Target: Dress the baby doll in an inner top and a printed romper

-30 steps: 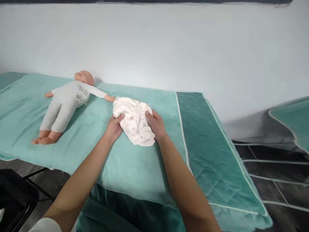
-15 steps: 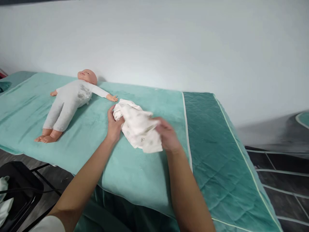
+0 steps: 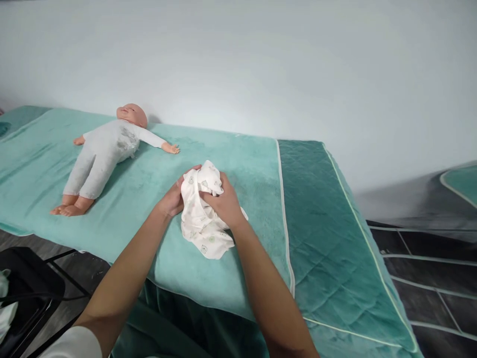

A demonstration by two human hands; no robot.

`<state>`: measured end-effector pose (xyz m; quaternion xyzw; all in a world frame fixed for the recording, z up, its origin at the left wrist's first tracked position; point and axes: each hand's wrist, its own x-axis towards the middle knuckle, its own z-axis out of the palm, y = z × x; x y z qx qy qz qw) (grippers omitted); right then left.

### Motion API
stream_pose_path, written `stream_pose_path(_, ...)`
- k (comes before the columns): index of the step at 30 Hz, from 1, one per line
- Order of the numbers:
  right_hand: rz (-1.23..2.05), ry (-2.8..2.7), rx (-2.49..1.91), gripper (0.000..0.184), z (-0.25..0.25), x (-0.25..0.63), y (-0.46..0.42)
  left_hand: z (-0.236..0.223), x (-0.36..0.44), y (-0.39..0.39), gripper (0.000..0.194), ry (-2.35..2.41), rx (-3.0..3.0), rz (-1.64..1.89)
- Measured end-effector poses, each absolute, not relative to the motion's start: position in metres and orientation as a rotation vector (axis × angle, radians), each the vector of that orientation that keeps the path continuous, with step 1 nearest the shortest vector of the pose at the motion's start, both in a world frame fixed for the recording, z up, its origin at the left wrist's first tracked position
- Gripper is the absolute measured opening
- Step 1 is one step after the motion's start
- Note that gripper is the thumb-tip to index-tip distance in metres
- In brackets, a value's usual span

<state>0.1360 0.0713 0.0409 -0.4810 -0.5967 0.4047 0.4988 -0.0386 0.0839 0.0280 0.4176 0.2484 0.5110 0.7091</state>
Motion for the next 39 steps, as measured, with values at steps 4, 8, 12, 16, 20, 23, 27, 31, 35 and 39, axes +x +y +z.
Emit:
stream_pose_path(4,0.795,-1.312,-1.226,0.038,0.037,0.135,0.072,0.023,-0.039,0.087,0.051,0.725,0.951,1.434)
stream_pose_path(8,0.687,-1.259,-1.263,0.036,0.033,0.141,0.076,0.024,-0.041,0.084,0.038,0.807,1.207,1.428)
stream_pose_path(12,0.638,-1.356,-1.238,0.036,0.034,0.141,0.076,0.031,-0.043,0.077,0.036,0.784,1.394,1.155)
stream_pose_path(16,0.842,-1.312,-1.160,0.048,0.035,0.140,0.074,0.028,-0.040,0.078,0.025,0.840,1.236,1.255)
stream_pose_path(20,1.005,-1.138,-1.052,0.048,0.032,0.142,0.076,0.024,-0.036,0.083,0.027,0.964,0.828,1.498)
stream_pose_path(23,1.017,-0.967,-0.935,0.046,0.034,0.149,0.081,0.029,-0.039,0.085,0.024,0.999,0.617,1.655)
stream_pose_path(27,0.956,-0.743,-0.719,0.047,0.043,0.164,0.089,0.034,-0.048,0.087,0.022,1.024,0.483,1.742)
stream_pose_path(31,0.966,-0.694,-0.698,0.051,0.046,0.163,0.088,0.035,-0.044,0.082,0.032,0.922,0.636,1.498)
stream_pose_path(35,1.112,-1.093,-0.876,0.059,0.038,0.144,0.074,0.032,-0.037,0.076,0.039,0.837,0.896,1.151)
stream_pose_path(39,0.882,-1.484,-1.117,0.071,0.021,0.139,0.065,0.029,-0.036,0.077,0.037,0.824,0.958,1.214)
